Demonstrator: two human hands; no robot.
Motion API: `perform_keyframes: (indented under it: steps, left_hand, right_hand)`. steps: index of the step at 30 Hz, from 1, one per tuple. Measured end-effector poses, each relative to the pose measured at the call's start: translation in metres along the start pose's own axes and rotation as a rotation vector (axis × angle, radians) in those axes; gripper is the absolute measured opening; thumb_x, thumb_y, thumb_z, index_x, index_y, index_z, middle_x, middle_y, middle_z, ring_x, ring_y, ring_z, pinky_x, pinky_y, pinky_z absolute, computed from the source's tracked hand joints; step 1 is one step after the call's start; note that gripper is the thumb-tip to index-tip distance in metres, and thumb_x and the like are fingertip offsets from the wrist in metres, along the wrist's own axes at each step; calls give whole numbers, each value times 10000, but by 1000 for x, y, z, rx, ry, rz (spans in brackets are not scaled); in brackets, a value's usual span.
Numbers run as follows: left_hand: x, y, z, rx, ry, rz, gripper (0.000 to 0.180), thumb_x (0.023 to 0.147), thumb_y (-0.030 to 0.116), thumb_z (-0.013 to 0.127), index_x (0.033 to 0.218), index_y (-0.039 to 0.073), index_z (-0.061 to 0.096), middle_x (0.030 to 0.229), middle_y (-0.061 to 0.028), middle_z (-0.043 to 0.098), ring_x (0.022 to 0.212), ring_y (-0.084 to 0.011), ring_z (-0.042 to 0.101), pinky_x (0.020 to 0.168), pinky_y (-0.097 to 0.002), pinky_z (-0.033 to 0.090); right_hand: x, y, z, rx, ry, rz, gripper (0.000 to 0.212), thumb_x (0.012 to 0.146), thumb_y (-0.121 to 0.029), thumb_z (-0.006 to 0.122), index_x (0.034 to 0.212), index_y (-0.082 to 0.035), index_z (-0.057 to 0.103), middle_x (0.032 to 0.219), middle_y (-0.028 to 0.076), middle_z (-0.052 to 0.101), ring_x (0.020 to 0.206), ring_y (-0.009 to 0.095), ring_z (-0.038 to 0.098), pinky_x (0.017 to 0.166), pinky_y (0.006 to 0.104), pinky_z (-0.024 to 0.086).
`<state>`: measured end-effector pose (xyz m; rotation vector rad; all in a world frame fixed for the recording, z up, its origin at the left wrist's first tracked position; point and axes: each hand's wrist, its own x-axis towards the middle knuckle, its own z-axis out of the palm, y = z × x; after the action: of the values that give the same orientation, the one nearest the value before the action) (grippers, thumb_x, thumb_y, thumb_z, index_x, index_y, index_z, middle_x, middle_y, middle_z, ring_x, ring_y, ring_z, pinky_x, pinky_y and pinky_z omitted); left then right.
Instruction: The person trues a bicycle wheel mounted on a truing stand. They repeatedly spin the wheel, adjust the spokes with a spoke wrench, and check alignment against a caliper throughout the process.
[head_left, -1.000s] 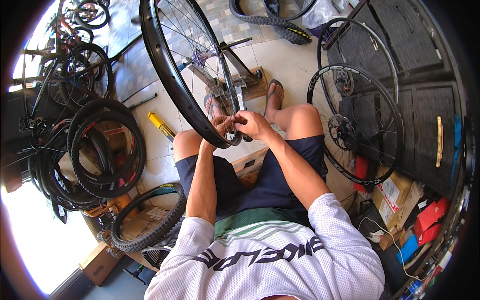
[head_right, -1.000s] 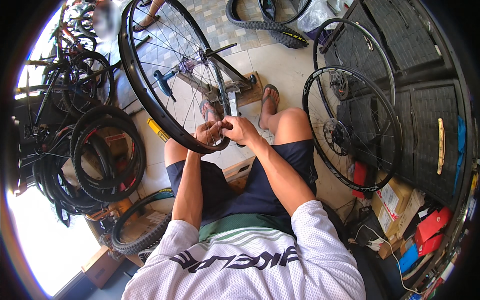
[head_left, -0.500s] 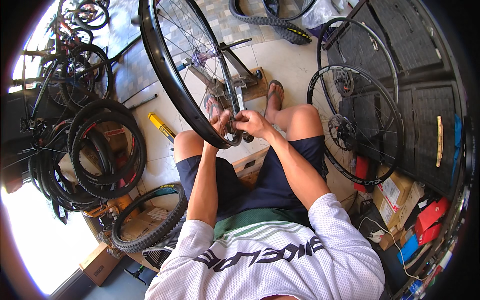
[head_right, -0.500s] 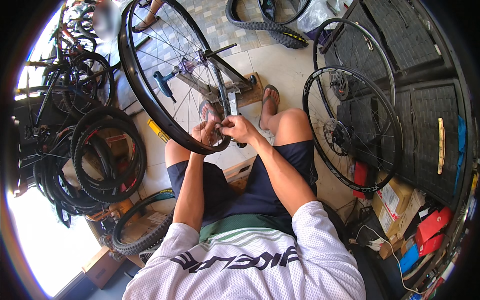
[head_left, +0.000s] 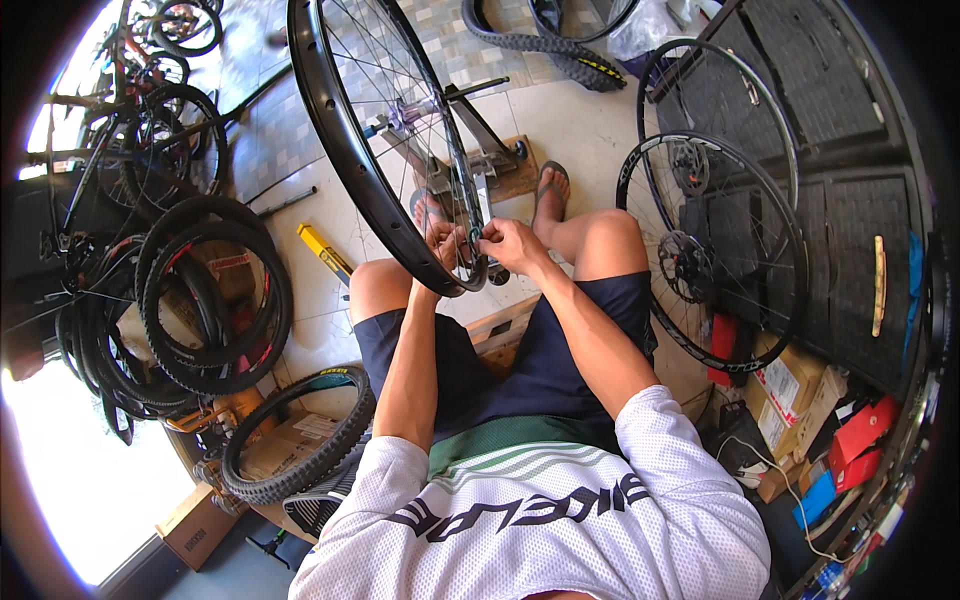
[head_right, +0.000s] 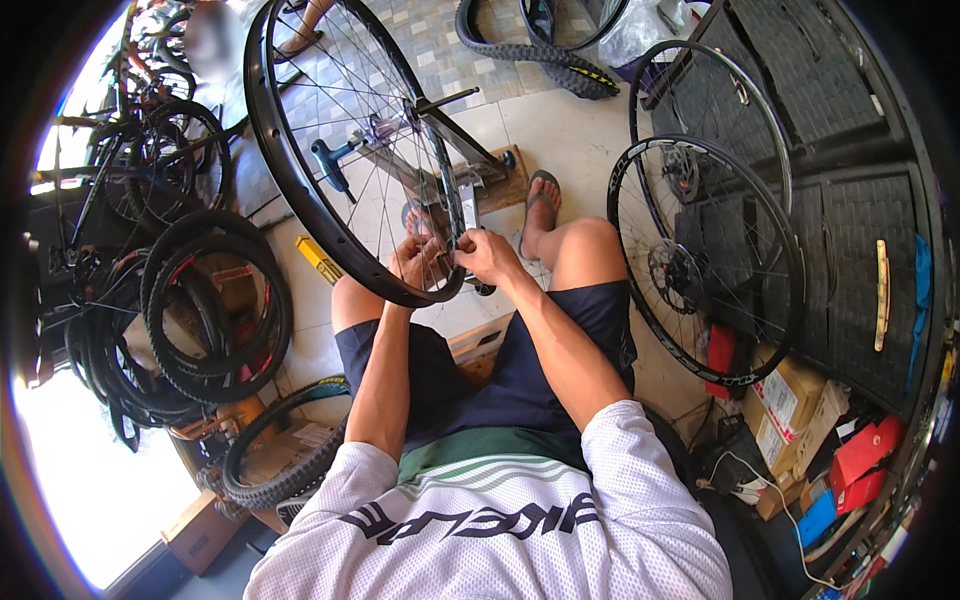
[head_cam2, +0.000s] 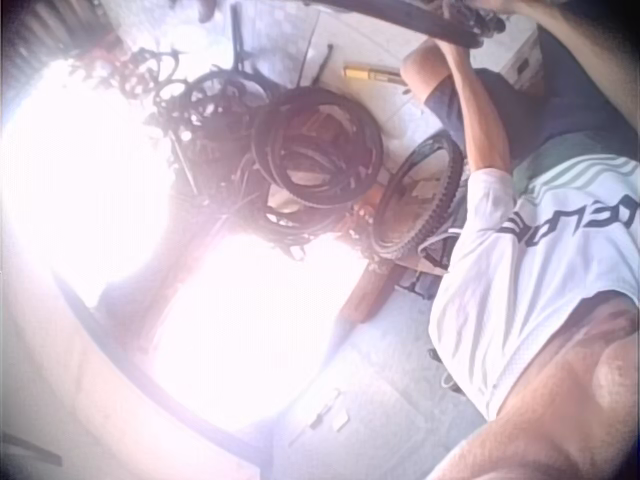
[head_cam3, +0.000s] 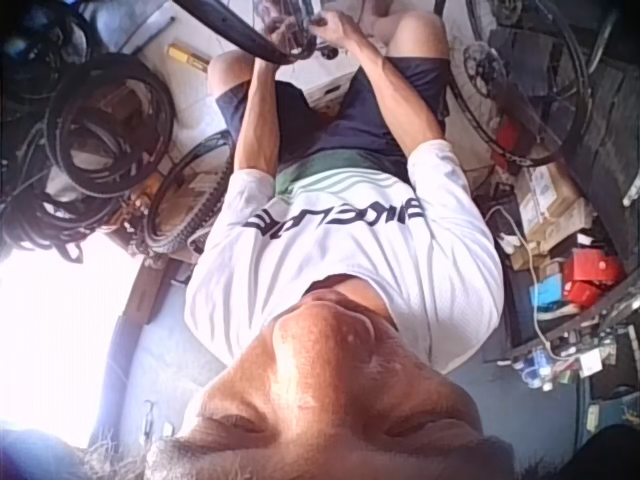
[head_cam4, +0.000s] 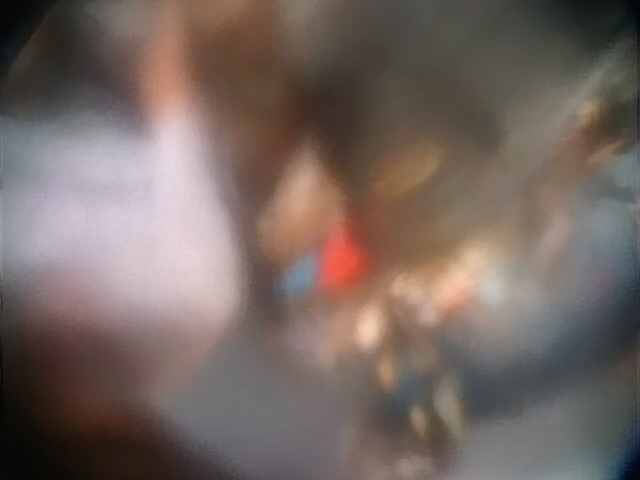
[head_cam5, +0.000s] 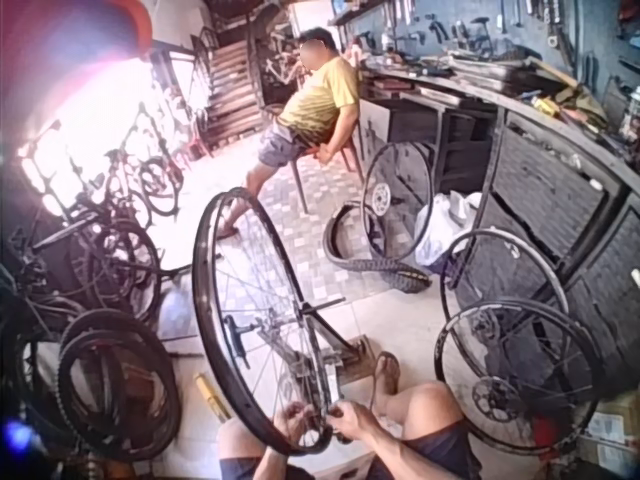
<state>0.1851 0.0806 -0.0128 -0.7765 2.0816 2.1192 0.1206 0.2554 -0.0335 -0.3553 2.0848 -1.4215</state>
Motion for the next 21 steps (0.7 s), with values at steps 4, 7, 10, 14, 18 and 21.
perform_keyframes:
  steps: [4,7,10,14,18,21]
  left_hand:
    - [-1,-3,-3,-36,24,-14,305,931,316,725,952,18,666,698,32,593,572,-39,506,494,-212,383]
    - [0,-6,-5,59,32,-35,356,918,349,737,903,3,660,681,27,591,589,-46,517,506,-213,393]
    - [-4,-3,-6,154,-23,-38,403,906,377,747,844,-10,652,668,15,595,601,-52,533,510,-219,406]
    - [-3,-2,-1,157,-36,45,429,888,391,763,794,-9,638,658,1,601,579,-62,526,486,-246,401]
    - [11,-19,-10,525,69,125,447,876,383,775,705,8,602,606,4,576,528,-72,487,449,-274,375]
    - [4,-3,6,578,112,126,477,874,390,775,647,22,573,571,6,558,505,-74,469,437,-276,361]
  right_hand:
    - [-4,-9,1,71,-57,-56,284,850,-210,742,988,29,673,842,104,727,767,151,664,699,300,525]
    - [-7,-15,-1,51,-62,-117,277,850,-219,720,997,12,677,863,121,734,783,198,687,713,323,530]
    - [-10,-19,-2,47,-55,-166,270,841,-241,689,995,-20,684,865,147,735,786,283,708,719,369,536]
    - [-9,-17,-3,63,-74,-148,250,850,-228,675,993,-24,689,870,150,735,789,286,709,707,377,529]
    - [-7,-16,1,92,-54,-145,234,854,-212,666,991,-25,695,862,147,734,789,288,709,707,377,528]
    - [-6,-14,1,10,-45,-113,206,877,-118,655,1027,18,690,909,115,748,814,156,697,755,297,531]
